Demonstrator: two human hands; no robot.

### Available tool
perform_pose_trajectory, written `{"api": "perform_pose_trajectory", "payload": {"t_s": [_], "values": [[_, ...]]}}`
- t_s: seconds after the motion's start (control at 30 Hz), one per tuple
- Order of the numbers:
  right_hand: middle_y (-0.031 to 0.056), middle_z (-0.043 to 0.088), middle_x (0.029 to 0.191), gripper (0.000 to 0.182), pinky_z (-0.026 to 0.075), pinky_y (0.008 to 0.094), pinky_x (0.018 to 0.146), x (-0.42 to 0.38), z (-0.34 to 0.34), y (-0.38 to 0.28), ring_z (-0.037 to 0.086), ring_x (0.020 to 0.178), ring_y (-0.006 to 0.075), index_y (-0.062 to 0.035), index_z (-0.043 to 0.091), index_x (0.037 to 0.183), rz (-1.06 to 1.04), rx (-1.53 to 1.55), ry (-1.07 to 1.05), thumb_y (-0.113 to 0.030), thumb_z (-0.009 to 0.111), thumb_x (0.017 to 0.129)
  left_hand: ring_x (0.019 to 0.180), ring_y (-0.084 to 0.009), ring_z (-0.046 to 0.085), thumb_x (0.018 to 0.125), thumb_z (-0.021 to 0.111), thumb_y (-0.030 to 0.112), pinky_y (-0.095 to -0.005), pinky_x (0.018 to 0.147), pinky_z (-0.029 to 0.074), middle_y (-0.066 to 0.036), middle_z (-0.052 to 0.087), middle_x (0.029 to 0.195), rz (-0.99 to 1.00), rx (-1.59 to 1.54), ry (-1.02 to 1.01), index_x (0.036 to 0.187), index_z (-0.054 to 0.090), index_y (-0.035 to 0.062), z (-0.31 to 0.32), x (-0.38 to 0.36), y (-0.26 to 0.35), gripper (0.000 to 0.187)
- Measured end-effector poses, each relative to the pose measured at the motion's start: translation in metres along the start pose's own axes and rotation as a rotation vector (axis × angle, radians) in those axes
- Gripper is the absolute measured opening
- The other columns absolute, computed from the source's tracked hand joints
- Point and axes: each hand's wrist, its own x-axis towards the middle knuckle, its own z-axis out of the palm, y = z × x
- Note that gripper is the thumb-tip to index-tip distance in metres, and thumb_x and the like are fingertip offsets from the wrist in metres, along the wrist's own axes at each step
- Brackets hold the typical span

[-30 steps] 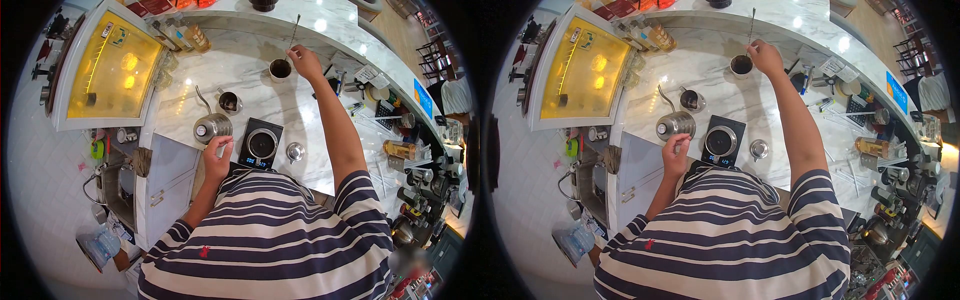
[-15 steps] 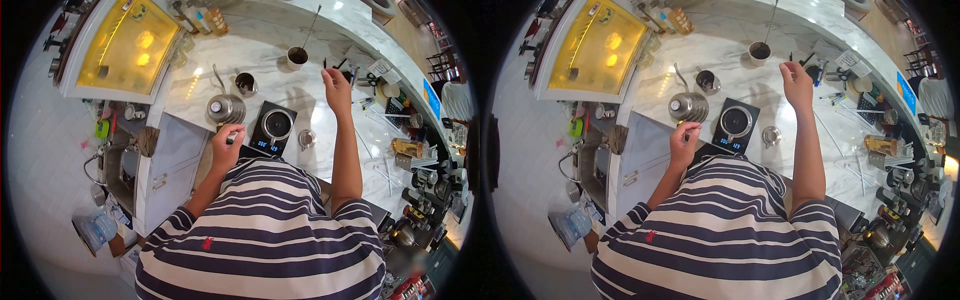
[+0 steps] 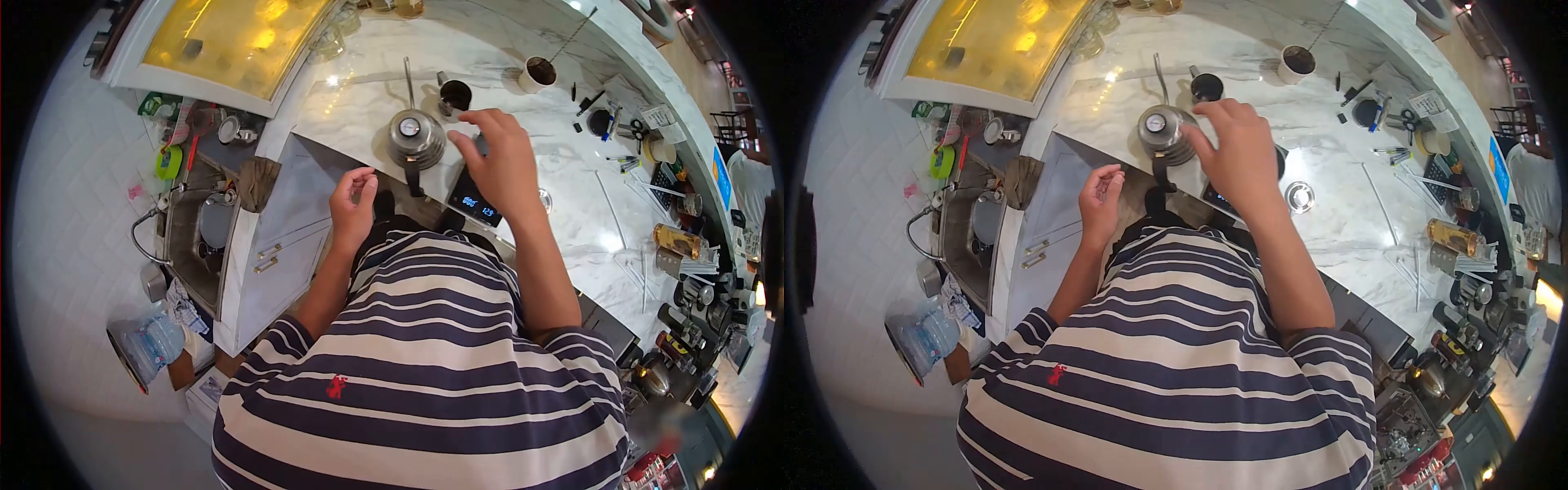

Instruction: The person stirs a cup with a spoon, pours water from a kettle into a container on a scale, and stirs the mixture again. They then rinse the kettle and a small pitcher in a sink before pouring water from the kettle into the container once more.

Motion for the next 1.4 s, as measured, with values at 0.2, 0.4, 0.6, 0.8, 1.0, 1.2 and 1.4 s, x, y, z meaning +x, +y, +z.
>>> {"api": "perform_pose_trajectory", "payload": {"t_s": [0.2,0.4,0.6,0.8,1.0,1.2,1.4], "values": [[0.0134,0.070,0.105,0.038,0.055,0.0488,0.084,0.011,0.083,-0.016,0.069,0.102,0.0353,-0.0083,0.073,0.118,0.098,-0.091,-0.115,-0.027,0.083,0.086,0.090,-0.0108,0.065,0.101,0.072,0.014,-0.0280,0.084,0.054,-0.004,0.074,0.101,-0.040,0.034,0.006,0.118,0.074,0.0026,-0.051,0.016,-0.016,0.021],[0.0160,0.069,0.112,0.043,0.056,0.0470,0.086,0.008,0.119,-0.020,0.069,0.103,0.0383,-0.0048,0.071,0.123,0.187,-0.116,-0.103,-0.024,0.082,0.087,0.090,-0.0116,0.066,0.101,0.072,0.017,-0.0283,0.083,0.054,-0.005,0.074,0.100,-0.058,0.077,-0.044,0.117,0.074,0.0033,-0.088,0.040,-0.026,0.021],[0.0174,0.068,0.108,0.036,0.056,0.0471,0.083,0.007,0.132,-0.013,0.069,0.098,0.0392,-0.0013,0.070,0.118,0.170,-0.124,-0.032,-0.013,0.077,0.085,0.090,-0.0126,0.067,0.101,0.072,0.017,-0.0292,0.082,0.054,-0.006,0.075,0.101,-0.033,0.113,-0.130,0.118,0.074,0.0036,-0.109,0.060,-0.039,0.022],[0.0170,0.066,0.110,0.037,0.056,0.0485,0.090,0.005,0.138,-0.017,0.066,0.106,0.0389,-0.0017,0.070,0.118,0.254,-0.092,-0.017,-0.013,0.075,0.083,0.090,-0.0133,0.068,0.100,0.072,0.017,-0.0293,0.082,0.054,-0.007,0.076,0.102,-0.024,0.118,-0.205,0.118,0.075,0.0039,-0.122,0.077,-0.040,0.022],[0.0183,0.065,0.112,0.040,0.055,0.0482,0.091,0.006,0.143,-0.020,0.065,0.107,0.0398,-0.0001,0.068,0.120,0.288,-0.068,-0.007,-0.010,0.075,0.082,0.089,-0.0133,0.068,0.100,0.073,0.016,-0.0291,0.081,0.054,-0.006,0.076,0.101,0.003,0.130,-0.250,0.116,0.075,0.0041,-0.124,0.095,-0.038,0.021],[0.0189,0.063,0.111,0.040,0.055,0.0482,0.090,0.007,0.139,-0.019,0.065,0.106,0.0404,0.0003,0.067,0.120,0.260,-0.022,-0.028,-0.006,0.073,0.081,0.089,-0.0124,0.068,0.099,0.073,0.015,-0.0284,0.081,0.054,-0.006,0.076,0.100,0.012,0.113,-0.287,0.116,0.075,0.0044,-0.115,0.107,-0.036,0.020],[0.0184,0.063,0.114,0.039,0.055,0.0477,0.088,0.008,0.133,-0.018,0.067,0.102,0.0410,-0.0003,0.065,0.120,0.274,-0.002,-0.068,-0.005,0.072,0.082,0.088,-0.0122,0.068,0.099,0.073,0.015,-0.0281,0.081,0.053,-0.006,0.076,0.099,-0.005,0.117,-0.292,0.115,0.075,0.0038,-0.105,0.108,-0.033,0.020]]}}
